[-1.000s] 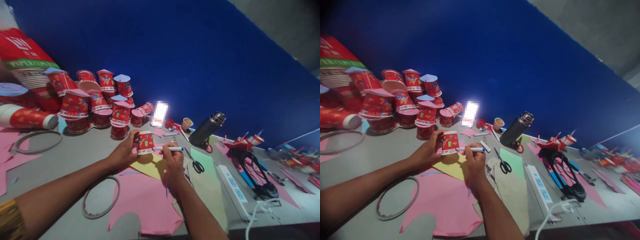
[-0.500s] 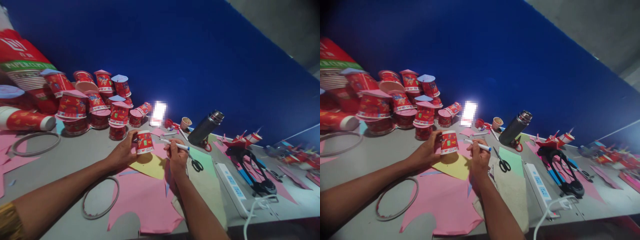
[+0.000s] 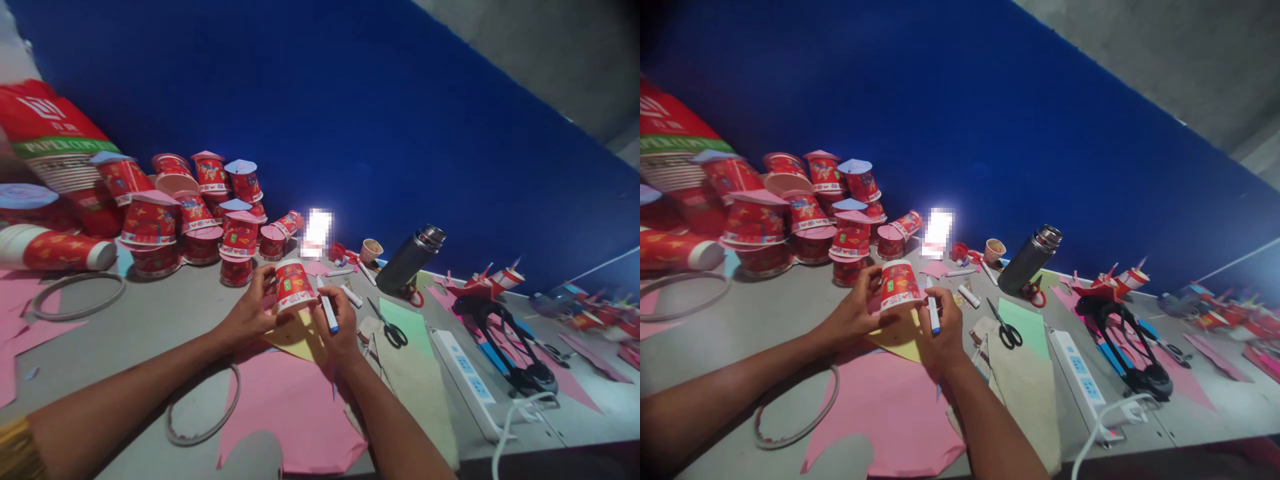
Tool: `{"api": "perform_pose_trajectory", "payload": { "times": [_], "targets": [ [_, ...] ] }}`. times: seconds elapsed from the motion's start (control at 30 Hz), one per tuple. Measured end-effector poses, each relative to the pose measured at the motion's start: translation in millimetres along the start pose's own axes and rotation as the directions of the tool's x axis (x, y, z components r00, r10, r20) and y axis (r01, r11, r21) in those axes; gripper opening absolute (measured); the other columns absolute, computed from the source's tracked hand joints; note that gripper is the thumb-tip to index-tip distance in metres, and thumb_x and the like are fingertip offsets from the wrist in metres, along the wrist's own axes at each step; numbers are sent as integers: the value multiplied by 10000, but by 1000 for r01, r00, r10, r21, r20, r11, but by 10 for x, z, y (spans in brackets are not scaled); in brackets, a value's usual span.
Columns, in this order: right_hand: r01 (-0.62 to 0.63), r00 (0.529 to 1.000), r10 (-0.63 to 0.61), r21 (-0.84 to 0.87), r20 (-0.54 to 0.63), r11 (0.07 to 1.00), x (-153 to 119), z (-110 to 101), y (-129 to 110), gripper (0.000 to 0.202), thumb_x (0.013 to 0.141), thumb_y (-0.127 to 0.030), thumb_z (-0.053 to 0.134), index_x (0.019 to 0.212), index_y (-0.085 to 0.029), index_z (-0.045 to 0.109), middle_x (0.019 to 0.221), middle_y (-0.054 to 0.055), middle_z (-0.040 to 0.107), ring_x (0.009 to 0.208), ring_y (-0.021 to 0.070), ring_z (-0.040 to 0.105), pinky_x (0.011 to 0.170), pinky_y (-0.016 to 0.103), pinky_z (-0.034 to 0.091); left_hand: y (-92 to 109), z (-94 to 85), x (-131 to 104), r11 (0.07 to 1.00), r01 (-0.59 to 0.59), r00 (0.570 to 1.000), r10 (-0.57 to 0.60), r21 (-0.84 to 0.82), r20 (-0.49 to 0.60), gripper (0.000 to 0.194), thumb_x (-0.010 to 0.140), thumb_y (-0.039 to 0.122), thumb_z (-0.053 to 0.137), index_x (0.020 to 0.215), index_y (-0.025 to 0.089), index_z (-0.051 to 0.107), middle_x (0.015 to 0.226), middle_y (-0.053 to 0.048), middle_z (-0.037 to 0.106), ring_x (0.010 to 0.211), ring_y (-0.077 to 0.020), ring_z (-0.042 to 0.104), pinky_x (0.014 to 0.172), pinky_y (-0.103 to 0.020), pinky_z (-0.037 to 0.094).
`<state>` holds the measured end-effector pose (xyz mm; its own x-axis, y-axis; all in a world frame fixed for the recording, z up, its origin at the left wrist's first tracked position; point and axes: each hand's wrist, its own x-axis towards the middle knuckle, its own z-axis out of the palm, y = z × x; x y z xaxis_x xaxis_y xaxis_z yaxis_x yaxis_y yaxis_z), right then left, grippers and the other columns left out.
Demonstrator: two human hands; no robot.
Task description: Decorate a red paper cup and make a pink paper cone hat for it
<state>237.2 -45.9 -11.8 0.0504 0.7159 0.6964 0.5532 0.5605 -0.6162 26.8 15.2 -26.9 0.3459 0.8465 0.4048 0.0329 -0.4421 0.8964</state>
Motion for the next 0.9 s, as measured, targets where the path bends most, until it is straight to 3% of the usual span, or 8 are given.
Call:
{"api": "perform_pose_trajectory", "payload": {
  "times": [0.2,0.27,0.4,0.6,0.67,0.77,0.83,0.9],
  "targets": [
    [210,967,-241,-289,-78,934,19,-8,57,201,973,-166,590,1162,-217,635,941,41,736,798,203,692,728,324,542,15,-3,9,999,46,996,-44,-17,73,994,738,447,936,1503,267,326,1648,-250,442,1541,-417,502,1245,-676,448],
    [306,938,-347,-410,-27,859,32,-23,51,187,983,-132,591,1144,-210,645,912,49,733,817,221,688,737,337,526,12,-44,28,997,58,997,-60,40,48,1046,717,465,933,1551,272,332,1662,-232,405,1553,-420,470,1243,-677,447],
    [428,893,-431,-544,130,722,28,-9,-13,155,974,-119,613,1098,-199,658,832,51,700,758,233,630,679,350,468,33,-148,88,973,19,998,-30,230,47,989,738,522,889,1570,267,418,1544,-169,513,1468,-411,531,1217,-675,470],
    [522,853,-448,-470,269,712,-18,50,-65,175,965,-264,677,1114,-174,694,867,82,707,773,246,624,665,359,476,42,-237,151,927,-91,984,29,363,173,884,742,519,867,1506,234,526,1454,-143,558,1380,-388,582,1166,-598,537],
    [466,885,-411,-378,219,800,-23,38,-47,190,957,-263,672,1126,-186,712,904,91,729,809,248,655,705,358,515,35,-243,147,915,-79,983,6,395,183,896,728,474,872,1516,239,517,1456,-138,538,1385,-391,567,1168,-601,535],
    [193,981,-191,-139,27,971,-16,-8,-25,157,994,-259,626,1083,-208,745,948,92,767,833,228,705,764,358,568,48,-238,125,905,-37,984,-41,425,172,900,718,457,879,1517,243,525,1452,-132,501,1389,-388,557,1192,-584,522],
    [-11,997,16,56,-74,998,-7,-42,-28,167,1023,-314,628,1006,-216,762,911,75,782,762,200,710,715,334,571,66,-228,109,903,-33,984,-45,429,171,842,742,470,872,1489,256,546,1422,-119,499,1364,-372,569,1192,-565,526],
    [-119,984,141,188,-112,975,0,-66,-51,218,1026,-385,649,947,-220,768,868,60,787,690,180,697,645,308,553,80,-213,95,904,-69,984,-7,422,175,800,751,429,858,1469,265,546,1387,-109,500,1347,-360,571,1181,-563,532]
  ]
}}
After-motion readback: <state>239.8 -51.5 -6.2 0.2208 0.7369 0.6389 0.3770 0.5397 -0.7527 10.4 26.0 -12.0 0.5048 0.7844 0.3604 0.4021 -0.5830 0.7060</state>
